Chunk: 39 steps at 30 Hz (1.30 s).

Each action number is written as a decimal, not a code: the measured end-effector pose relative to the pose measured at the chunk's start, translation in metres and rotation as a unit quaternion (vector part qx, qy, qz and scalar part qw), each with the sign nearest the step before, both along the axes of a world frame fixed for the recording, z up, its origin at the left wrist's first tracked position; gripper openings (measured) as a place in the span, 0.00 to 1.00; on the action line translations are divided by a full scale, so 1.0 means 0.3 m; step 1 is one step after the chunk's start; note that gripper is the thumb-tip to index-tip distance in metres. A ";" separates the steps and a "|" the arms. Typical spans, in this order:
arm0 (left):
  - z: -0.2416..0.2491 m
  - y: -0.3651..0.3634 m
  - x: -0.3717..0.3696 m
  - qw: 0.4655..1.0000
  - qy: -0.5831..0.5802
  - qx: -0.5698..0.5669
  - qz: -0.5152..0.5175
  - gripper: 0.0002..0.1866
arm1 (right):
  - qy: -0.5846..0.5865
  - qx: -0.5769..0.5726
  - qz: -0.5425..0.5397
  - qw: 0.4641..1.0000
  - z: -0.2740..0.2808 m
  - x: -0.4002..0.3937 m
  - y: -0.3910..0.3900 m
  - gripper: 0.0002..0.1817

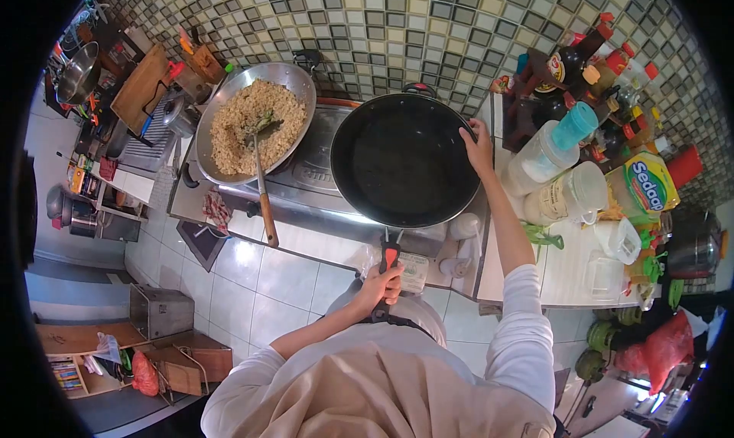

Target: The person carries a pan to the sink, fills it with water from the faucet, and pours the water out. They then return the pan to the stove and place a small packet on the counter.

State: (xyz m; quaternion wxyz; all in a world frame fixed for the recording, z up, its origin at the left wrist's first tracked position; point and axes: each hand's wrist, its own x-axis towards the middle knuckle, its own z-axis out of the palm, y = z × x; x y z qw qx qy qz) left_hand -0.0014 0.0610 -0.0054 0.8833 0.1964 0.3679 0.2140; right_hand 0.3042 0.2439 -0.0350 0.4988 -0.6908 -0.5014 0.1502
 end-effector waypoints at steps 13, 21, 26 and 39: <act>-0.051 0.042 0.001 0.999 -0.034 -0.032 -0.011 0.08 | 0.000 0.026 0.023 0.999 -0.021 0.001 0.043 0.23; -0.032 0.042 -0.002 0.999 -0.031 -0.027 -0.008 0.07 | -0.105 0.042 -0.003 0.994 -0.017 -0.007 -0.002 0.21; -0.050 0.045 -0.013 0.998 -0.042 -0.052 -0.018 0.06 | -0.140 0.044 -0.015 0.989 -0.015 -0.021 -0.058 0.20; -0.038 0.063 -0.035 0.998 -0.026 -0.059 -0.027 0.07 | -0.056 0.031 -0.052 0.997 0.078 -0.152 -0.322 0.15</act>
